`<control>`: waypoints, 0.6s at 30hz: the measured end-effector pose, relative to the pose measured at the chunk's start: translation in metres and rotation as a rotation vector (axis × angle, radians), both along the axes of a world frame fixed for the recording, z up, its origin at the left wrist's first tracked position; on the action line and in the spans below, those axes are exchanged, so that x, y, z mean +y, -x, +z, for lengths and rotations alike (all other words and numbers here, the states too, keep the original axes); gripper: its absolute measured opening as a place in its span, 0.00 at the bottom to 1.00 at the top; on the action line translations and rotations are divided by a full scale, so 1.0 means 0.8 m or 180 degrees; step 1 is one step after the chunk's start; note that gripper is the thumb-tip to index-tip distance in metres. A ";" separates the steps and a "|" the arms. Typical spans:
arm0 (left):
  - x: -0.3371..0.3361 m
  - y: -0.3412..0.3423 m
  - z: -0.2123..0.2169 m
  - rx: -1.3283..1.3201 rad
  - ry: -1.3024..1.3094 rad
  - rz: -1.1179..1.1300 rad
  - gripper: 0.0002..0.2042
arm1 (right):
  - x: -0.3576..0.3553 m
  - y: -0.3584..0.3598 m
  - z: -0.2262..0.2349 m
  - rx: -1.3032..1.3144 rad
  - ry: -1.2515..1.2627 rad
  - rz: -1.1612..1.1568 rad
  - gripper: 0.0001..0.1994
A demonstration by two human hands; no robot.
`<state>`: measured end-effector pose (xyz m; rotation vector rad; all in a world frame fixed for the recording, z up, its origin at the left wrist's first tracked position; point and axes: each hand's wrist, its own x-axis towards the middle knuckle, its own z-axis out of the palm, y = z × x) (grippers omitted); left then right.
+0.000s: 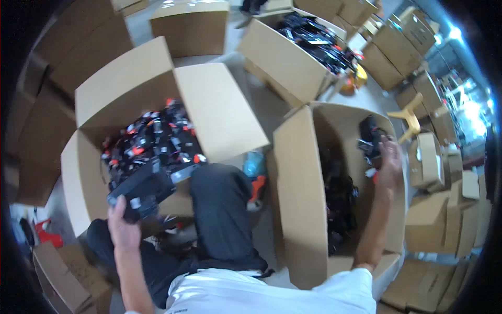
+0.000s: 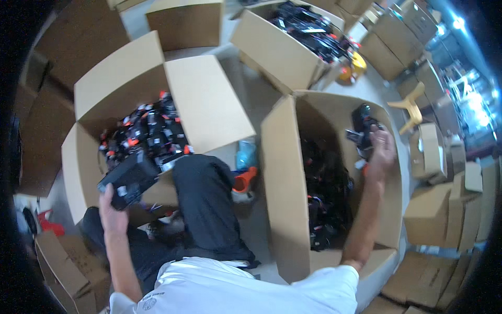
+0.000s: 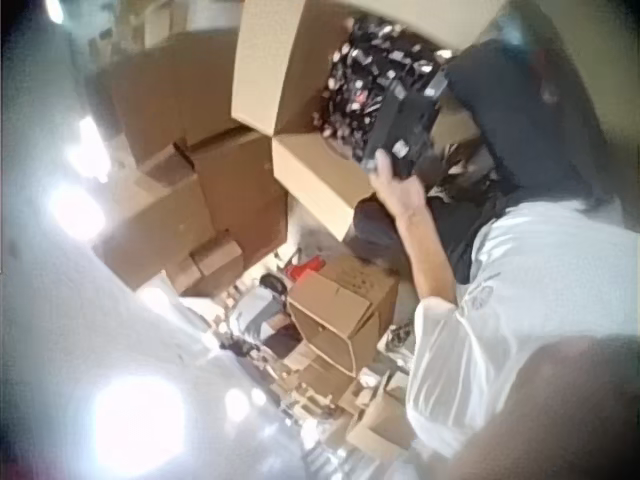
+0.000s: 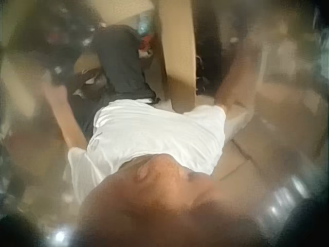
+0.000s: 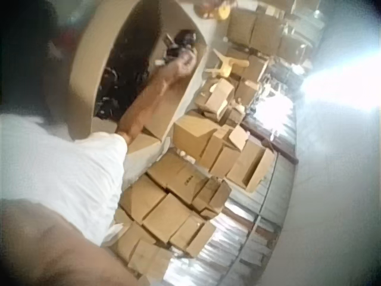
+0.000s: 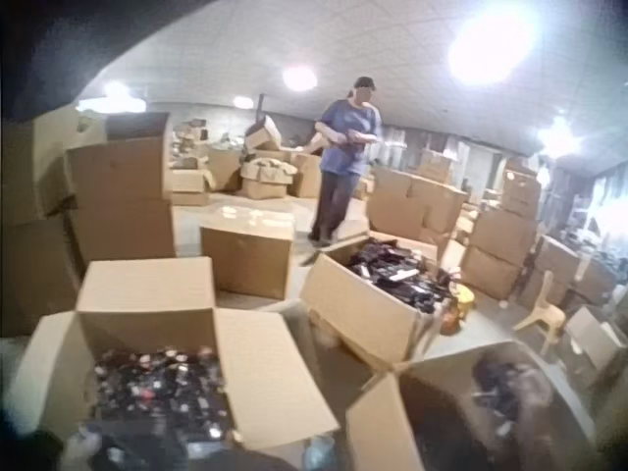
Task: The person takes electronic display units with wiring harnesses from a cardboard box by hand, turns them over, and packs them into another cardboard box.
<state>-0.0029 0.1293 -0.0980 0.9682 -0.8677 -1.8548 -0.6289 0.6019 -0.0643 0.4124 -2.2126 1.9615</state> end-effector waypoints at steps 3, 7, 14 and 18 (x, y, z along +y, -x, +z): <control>-0.016 0.028 -0.048 0.0418 -0.0628 -0.0252 0.26 | -0.039 -0.081 0.161 0.0323 0.0537 0.0993 0.19; -0.010 0.028 -0.003 0.1429 -0.1215 -0.0908 0.28 | -0.190 -0.230 0.262 0.0044 0.1330 0.2133 0.27; -0.070 -0.104 -0.001 0.3423 -0.1088 -0.0927 0.35 | -0.422 -0.472 0.287 -0.0832 0.1379 0.3868 0.28; -0.107 -0.187 0.013 0.4032 -0.1002 -0.0536 0.33 | -0.478 -0.590 0.233 -0.1160 0.0924 0.4486 0.19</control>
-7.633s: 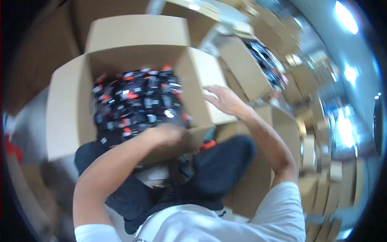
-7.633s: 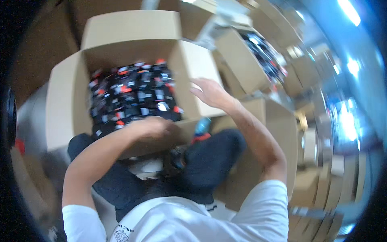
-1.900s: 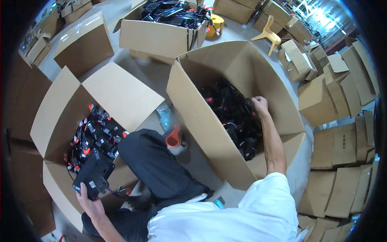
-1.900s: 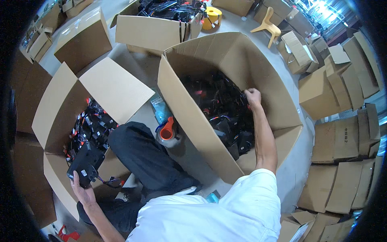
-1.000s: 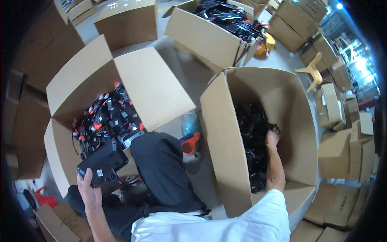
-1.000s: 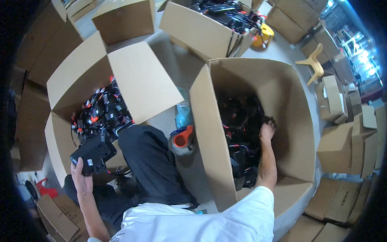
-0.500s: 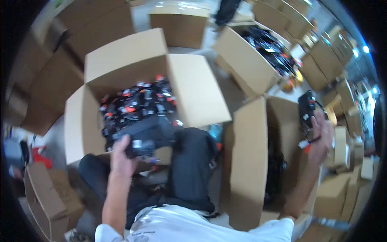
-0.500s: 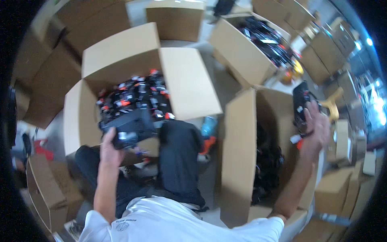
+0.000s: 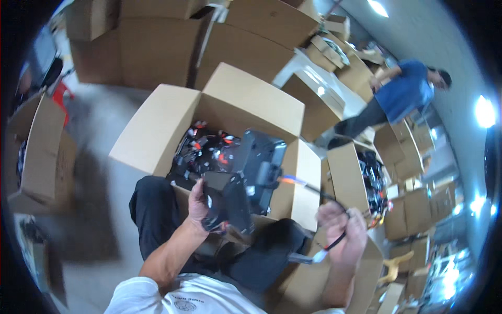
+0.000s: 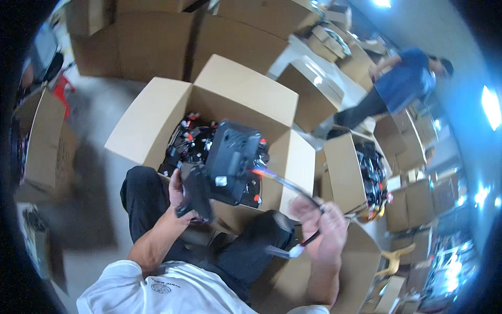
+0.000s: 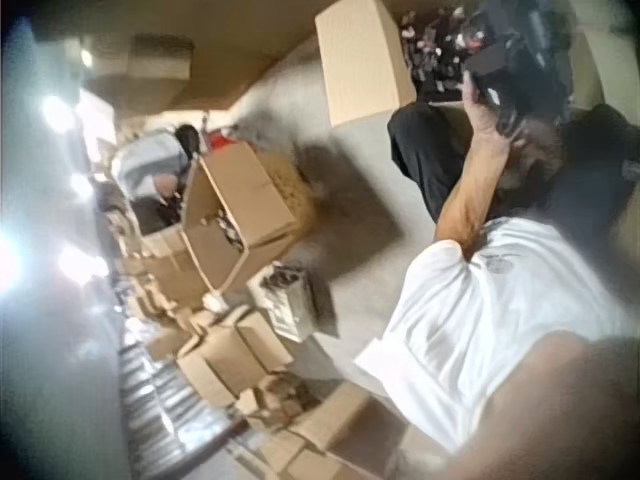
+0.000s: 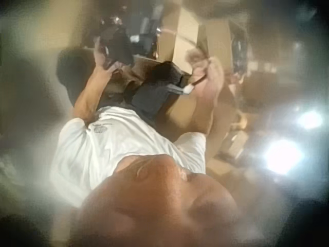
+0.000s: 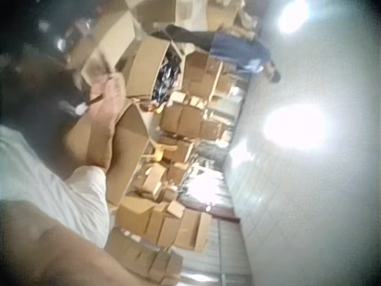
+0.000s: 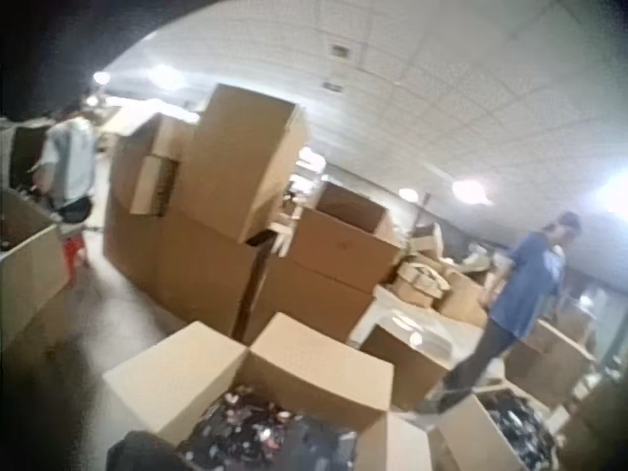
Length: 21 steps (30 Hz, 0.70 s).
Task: The person takes electronic display units with wiring harnesses from a cardboard box by hand, turns them over, and packs them into another cardboard box.
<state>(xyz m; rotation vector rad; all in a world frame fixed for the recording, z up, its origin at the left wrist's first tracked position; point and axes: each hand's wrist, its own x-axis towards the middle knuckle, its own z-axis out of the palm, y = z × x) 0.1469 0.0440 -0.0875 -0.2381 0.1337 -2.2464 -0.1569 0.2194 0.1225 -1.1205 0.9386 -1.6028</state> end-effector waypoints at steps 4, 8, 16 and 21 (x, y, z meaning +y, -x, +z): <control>-0.029 -0.092 0.006 0.0006 0.0083 0.0440 0.28 | -0.040 -0.059 -0.030 0.1314 -0.0570 0.0813 0.24; -0.022 -0.135 0.021 -0.0557 -0.0363 0.0421 0.29 | -0.093 -0.176 -0.047 0.4010 0.0032 -0.0502 0.28; -0.036 -0.174 0.027 -0.0963 0.0755 0.0064 0.46 | -0.157 -0.217 -0.163 0.4562 0.0297 -0.0257 0.29; -0.042 -0.186 0.003 -0.2026 0.0976 0.0547 0.66 | -0.140 -0.225 -0.200 0.0736 -0.1029 -0.1246 0.28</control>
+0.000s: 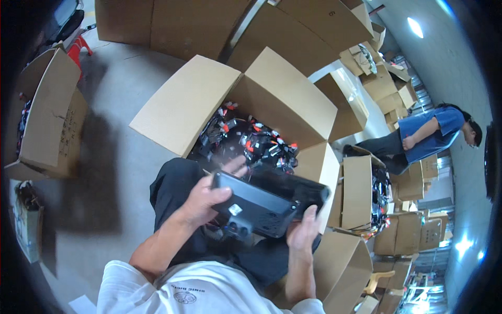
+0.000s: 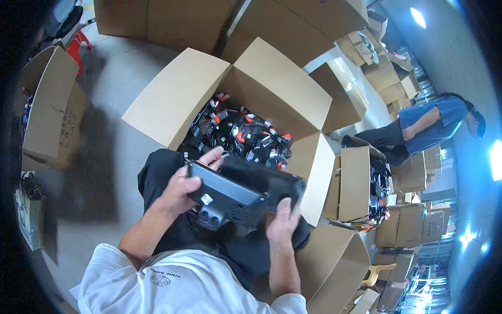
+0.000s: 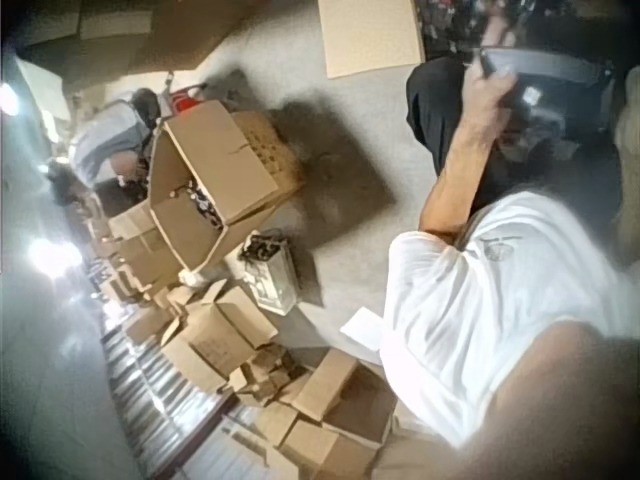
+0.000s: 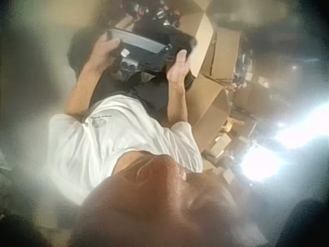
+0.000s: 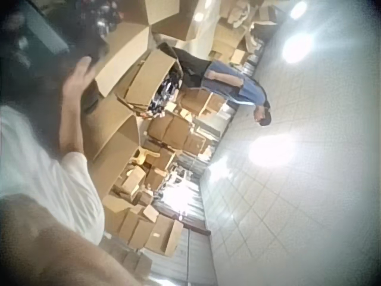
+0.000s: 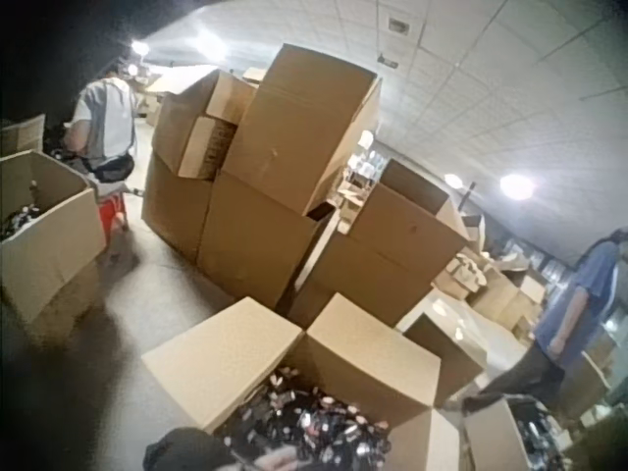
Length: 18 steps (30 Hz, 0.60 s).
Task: The person takes electronic display units with wiring harnesses from a cardboard box by hand, turns them over, and packs them into another cardboard box.
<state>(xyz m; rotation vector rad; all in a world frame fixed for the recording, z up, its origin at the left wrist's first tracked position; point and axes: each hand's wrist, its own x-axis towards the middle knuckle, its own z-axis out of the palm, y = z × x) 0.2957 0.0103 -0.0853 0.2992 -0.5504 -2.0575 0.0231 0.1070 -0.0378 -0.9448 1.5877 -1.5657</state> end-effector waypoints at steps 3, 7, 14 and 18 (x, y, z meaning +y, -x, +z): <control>0.016 0.036 -0.015 -0.0588 0.0244 0.0658 0.52 | 0.039 0.013 -0.063 -0.0703 0.0107 0.0588 0.37; 0.041 0.064 -0.025 -0.1737 0.1140 0.0906 0.36 | 0.103 0.045 -0.135 -0.1361 0.0010 0.0566 0.43; 0.098 0.129 -0.067 -0.2741 0.0339 0.1062 0.23 | 0.072 0.016 -0.064 0.1231 -0.0457 -0.0224 0.34; 0.096 0.166 -0.074 -0.2389 -0.0643 0.0130 0.18 | 0.054 0.067 -0.067 0.0962 -0.0070 -0.0581 0.30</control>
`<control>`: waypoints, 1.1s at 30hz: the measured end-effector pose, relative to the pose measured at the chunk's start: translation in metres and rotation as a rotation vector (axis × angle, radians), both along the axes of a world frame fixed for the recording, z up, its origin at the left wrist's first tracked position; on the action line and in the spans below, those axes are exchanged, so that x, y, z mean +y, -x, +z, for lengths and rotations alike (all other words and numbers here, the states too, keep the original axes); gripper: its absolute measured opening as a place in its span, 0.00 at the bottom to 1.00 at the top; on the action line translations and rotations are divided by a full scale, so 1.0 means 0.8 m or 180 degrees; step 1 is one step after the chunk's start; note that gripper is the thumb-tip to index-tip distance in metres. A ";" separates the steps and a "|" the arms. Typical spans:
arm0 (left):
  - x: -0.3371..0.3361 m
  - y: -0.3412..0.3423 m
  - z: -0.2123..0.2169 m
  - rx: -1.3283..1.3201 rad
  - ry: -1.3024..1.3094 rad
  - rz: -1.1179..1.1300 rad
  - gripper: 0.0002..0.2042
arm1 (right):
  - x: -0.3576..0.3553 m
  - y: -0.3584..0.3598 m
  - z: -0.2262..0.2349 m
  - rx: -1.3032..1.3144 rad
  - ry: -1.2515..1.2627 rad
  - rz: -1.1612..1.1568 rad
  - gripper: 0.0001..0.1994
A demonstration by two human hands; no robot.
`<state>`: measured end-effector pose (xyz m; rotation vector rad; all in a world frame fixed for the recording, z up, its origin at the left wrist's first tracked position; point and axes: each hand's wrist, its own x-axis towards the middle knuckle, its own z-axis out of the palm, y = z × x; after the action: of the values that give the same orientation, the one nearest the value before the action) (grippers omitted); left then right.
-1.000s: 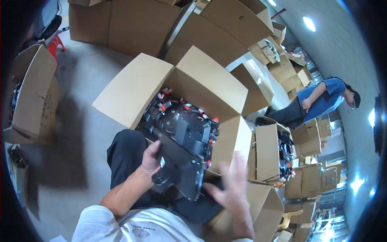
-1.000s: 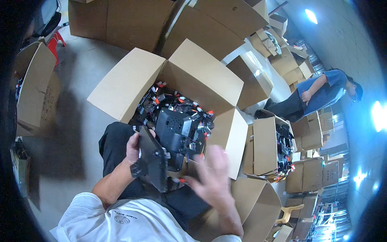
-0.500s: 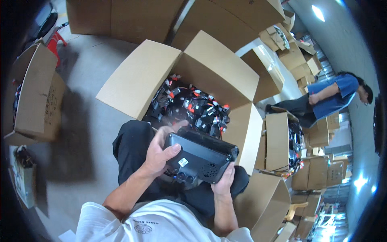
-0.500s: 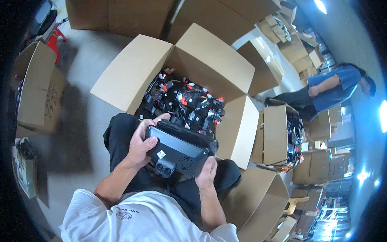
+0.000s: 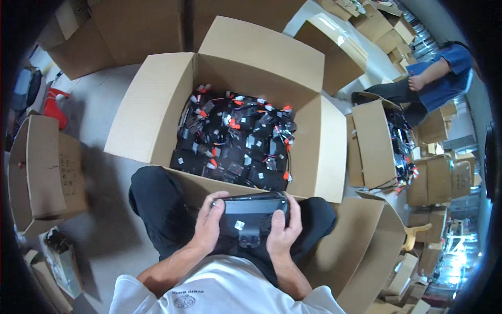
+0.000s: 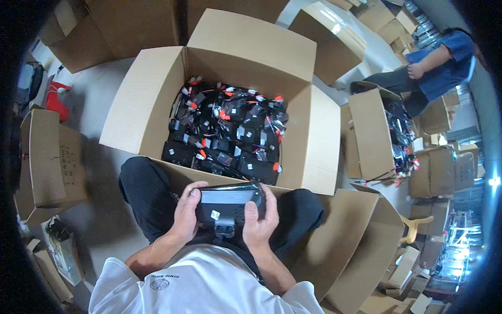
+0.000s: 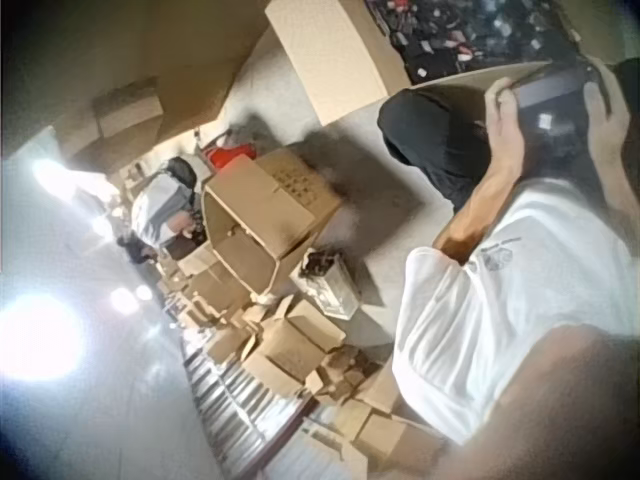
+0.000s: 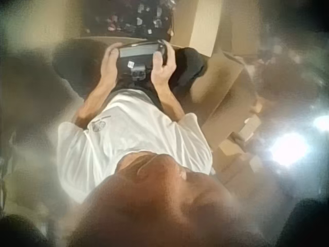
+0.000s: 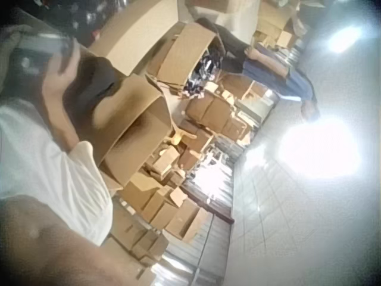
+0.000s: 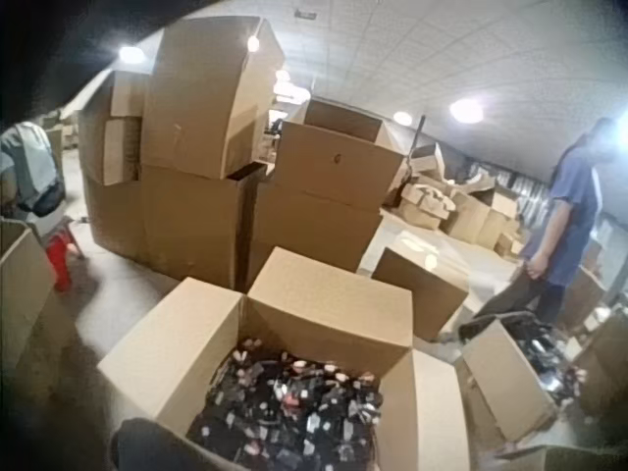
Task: The person takes electronic display units with wiring harnesses from a cardboard box by hand, turns them over, and packs them into another cardboard box.
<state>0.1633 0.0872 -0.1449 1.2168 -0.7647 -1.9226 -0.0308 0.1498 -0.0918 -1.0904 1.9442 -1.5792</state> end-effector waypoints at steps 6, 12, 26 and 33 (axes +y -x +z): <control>-0.025 0.013 0.010 0.0444 -0.0500 -0.0265 0.23 | -0.033 0.053 -0.006 0.0210 -0.0147 -0.0125 0.29; -0.099 -0.009 0.055 -0.0371 0.0219 -0.2405 0.38 | -0.066 0.092 0.009 0.0073 -0.0266 0.0503 0.33; -0.141 0.036 0.088 -0.0873 0.0446 -0.2796 0.40 | -0.082 0.164 -0.029 -0.1569 -0.0861 0.1915 0.44; -0.136 0.034 0.049 -0.0703 0.0991 -0.3526 0.31 | -0.027 0.193 -0.015 -0.1430 -0.1469 0.2569 0.43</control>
<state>0.1361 -0.0220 -0.1055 0.8540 -2.0833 -2.3323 -0.1849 0.1279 -0.1035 -1.0125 1.2277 -0.7871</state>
